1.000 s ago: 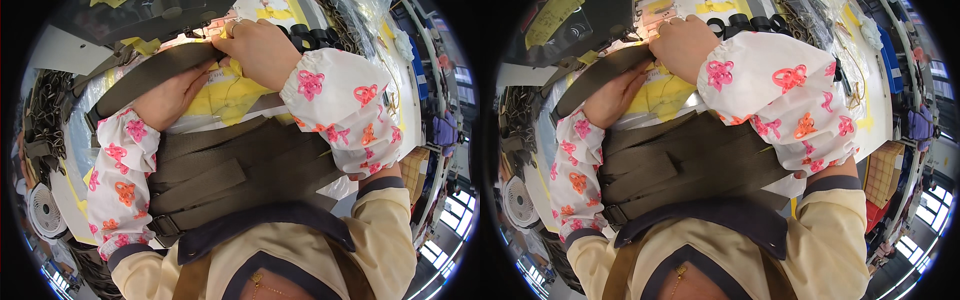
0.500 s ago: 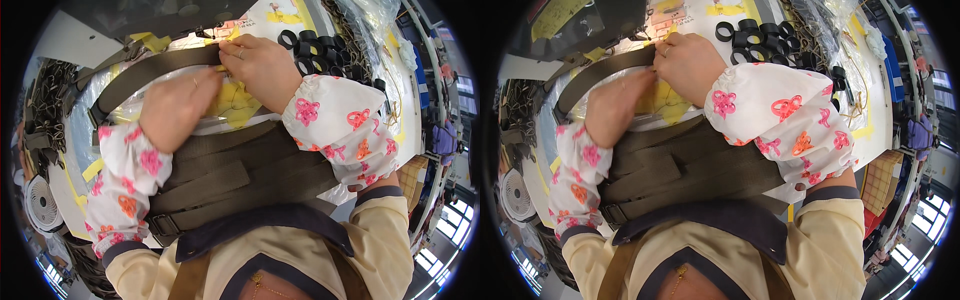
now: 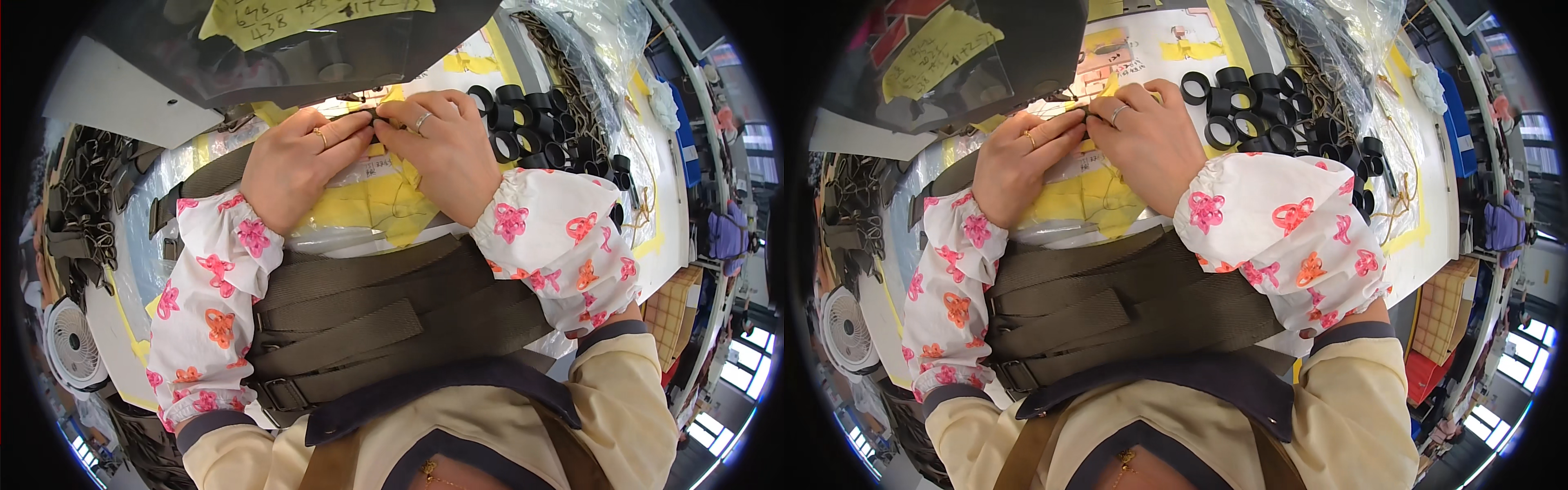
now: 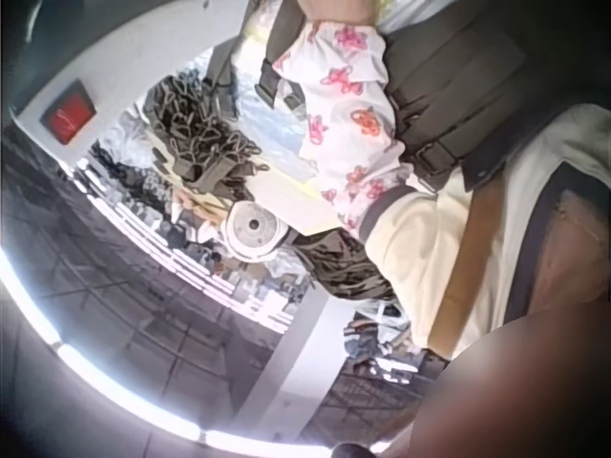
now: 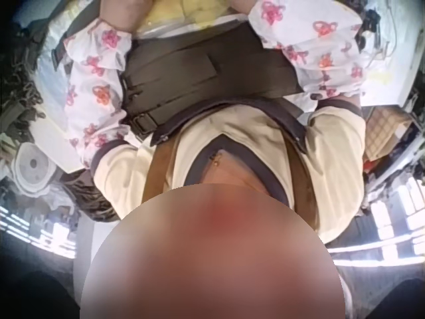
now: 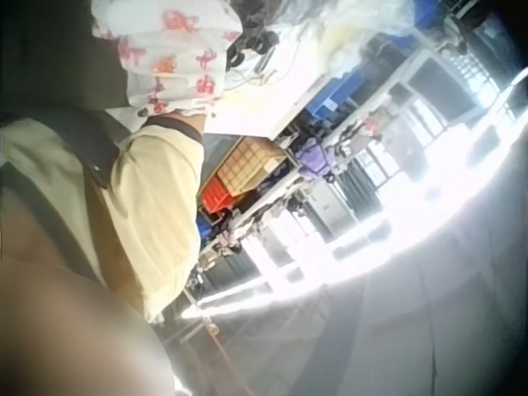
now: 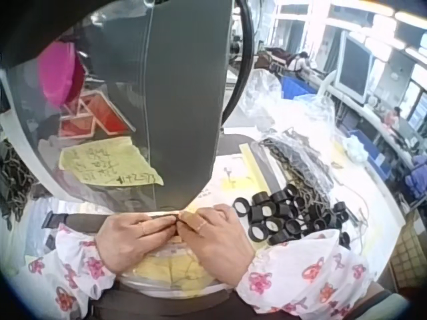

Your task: Sewing plastic buckles and hardware onto fabric straps using an industrial sewing machine.

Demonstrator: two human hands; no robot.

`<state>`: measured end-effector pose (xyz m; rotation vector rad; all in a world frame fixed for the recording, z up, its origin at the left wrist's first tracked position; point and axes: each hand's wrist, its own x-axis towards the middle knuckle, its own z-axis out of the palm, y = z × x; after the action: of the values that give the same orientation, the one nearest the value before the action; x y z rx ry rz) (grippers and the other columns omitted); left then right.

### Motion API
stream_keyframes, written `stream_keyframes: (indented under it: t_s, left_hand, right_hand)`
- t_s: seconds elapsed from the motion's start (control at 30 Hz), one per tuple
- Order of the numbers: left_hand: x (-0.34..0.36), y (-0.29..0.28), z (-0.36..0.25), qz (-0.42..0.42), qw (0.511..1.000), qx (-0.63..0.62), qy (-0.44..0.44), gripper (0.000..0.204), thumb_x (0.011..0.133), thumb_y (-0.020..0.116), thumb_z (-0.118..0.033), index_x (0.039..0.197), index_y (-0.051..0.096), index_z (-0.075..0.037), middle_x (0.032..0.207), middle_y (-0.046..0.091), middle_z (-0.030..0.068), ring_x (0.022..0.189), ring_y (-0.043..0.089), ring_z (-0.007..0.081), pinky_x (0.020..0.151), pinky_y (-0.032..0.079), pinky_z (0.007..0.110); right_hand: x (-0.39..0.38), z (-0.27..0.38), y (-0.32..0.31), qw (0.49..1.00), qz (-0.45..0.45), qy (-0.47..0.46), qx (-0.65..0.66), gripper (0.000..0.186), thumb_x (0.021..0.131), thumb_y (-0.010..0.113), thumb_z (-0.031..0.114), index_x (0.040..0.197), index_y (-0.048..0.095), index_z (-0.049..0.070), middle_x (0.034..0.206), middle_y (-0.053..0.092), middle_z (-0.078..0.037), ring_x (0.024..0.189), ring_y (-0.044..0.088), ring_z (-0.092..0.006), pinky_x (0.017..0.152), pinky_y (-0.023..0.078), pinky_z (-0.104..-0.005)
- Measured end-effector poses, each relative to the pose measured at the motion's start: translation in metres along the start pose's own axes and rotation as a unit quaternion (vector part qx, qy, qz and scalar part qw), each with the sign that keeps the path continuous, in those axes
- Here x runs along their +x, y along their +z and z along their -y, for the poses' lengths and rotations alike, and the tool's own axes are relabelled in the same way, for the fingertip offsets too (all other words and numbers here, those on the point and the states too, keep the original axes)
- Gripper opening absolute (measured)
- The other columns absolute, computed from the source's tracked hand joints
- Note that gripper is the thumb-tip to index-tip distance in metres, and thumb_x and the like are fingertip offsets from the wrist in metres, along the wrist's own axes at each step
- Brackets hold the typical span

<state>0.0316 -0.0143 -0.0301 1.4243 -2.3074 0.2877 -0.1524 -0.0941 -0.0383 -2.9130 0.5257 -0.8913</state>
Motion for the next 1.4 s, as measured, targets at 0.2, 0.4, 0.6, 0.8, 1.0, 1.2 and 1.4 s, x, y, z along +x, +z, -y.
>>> stream_keyframes:
  t_s: [0.2,0.4,0.6,0.8,1.0,1.2,1.4]
  left_hand:
    - [-0.004,-0.001,-0.004,0.003,0.999,-0.033,-0.037,0.032,0.067,0.061,-0.001,0.099,0.063,-0.006,0.112,0.06,0.0028,0.081,0.055,0.0216,0.076,0.045,0.032]
    - [-0.008,0.007,-0.006,-0.046,0.994,-0.042,-0.086,0.028,0.071,0.059,-0.004,0.099,0.063,-0.01,0.111,0.057,0.0072,0.097,0.056,0.0266,0.08,0.045,0.037]
    - [-0.008,0.008,-0.002,-0.037,0.991,-0.078,-0.106,0.029,0.071,0.057,0.001,0.099,0.062,-0.006,0.107,0.058,0.0109,0.095,0.057,0.0306,0.086,0.045,0.04]
    - [-0.006,0.002,0.001,-0.013,0.99,-0.101,-0.099,0.026,0.074,0.055,0.002,0.099,0.061,-0.004,0.106,0.058,0.0112,0.098,0.056,0.0302,0.089,0.043,0.039]
    - [-0.009,0.005,0.004,-0.014,0.99,-0.102,-0.097,0.025,0.075,0.056,0.001,0.099,0.06,-0.004,0.106,0.059,0.011,0.101,0.055,0.03,0.088,0.043,0.038]
    - [-0.007,0.013,0.012,-0.041,0.987,-0.098,-0.12,0.025,0.078,0.056,-0.001,0.101,0.062,-0.008,0.103,0.061,0.0129,0.095,0.059,0.0297,0.075,0.05,0.036]
    - [-0.008,0.018,0.026,-0.017,0.971,-0.153,-0.185,0.023,0.08,0.057,-0.006,0.101,0.064,-0.012,0.09,0.065,0.0114,0.071,0.063,0.029,0.06,0.05,0.033]
  right_hand:
    - [0.005,0.003,-0.004,0.999,0.03,-0.01,-0.044,0.028,0.064,0.058,0.0,0.089,0.066,0.008,0.1,0.065,0.0,0.095,0.054,-0.0166,0.096,0.032,-0.0495]
    - [0.004,0.0,-0.006,0.996,0.047,-0.028,-0.075,0.028,0.064,0.059,0.001,0.089,0.066,0.01,0.099,0.066,0.001,0.095,0.055,-0.0163,0.097,0.031,-0.0498]
    - [0.013,-0.002,-0.011,0.988,0.107,-0.035,-0.102,0.032,0.061,0.061,0.001,0.092,0.066,0.01,0.102,0.065,0.001,0.096,0.055,-0.0161,0.099,0.031,-0.048]
    - [0.012,-0.002,-0.012,0.989,0.109,-0.031,-0.095,0.037,0.06,0.063,0.002,0.096,0.065,0.01,0.104,0.064,0.0,0.097,0.054,-0.016,0.099,0.029,-0.0481]
    - [0.018,-0.004,-0.016,0.98,0.18,-0.021,-0.082,0.04,0.059,0.065,0.002,0.098,0.064,0.011,0.107,0.063,0.002,0.099,0.053,-0.0159,0.099,0.029,-0.0482]
    - [0.022,-0.014,-0.011,0.979,0.18,-0.011,-0.098,0.045,0.059,0.064,0.002,0.102,0.064,0.013,0.104,0.063,0.004,0.099,0.054,-0.0159,0.1,0.028,-0.0486]
    - [0.03,-0.024,-0.003,0.979,0.168,-0.012,-0.115,0.037,0.067,0.069,0.02,0.103,0.064,0.02,0.083,0.063,-0.001,0.095,0.057,-0.0165,0.1,0.028,-0.0496]
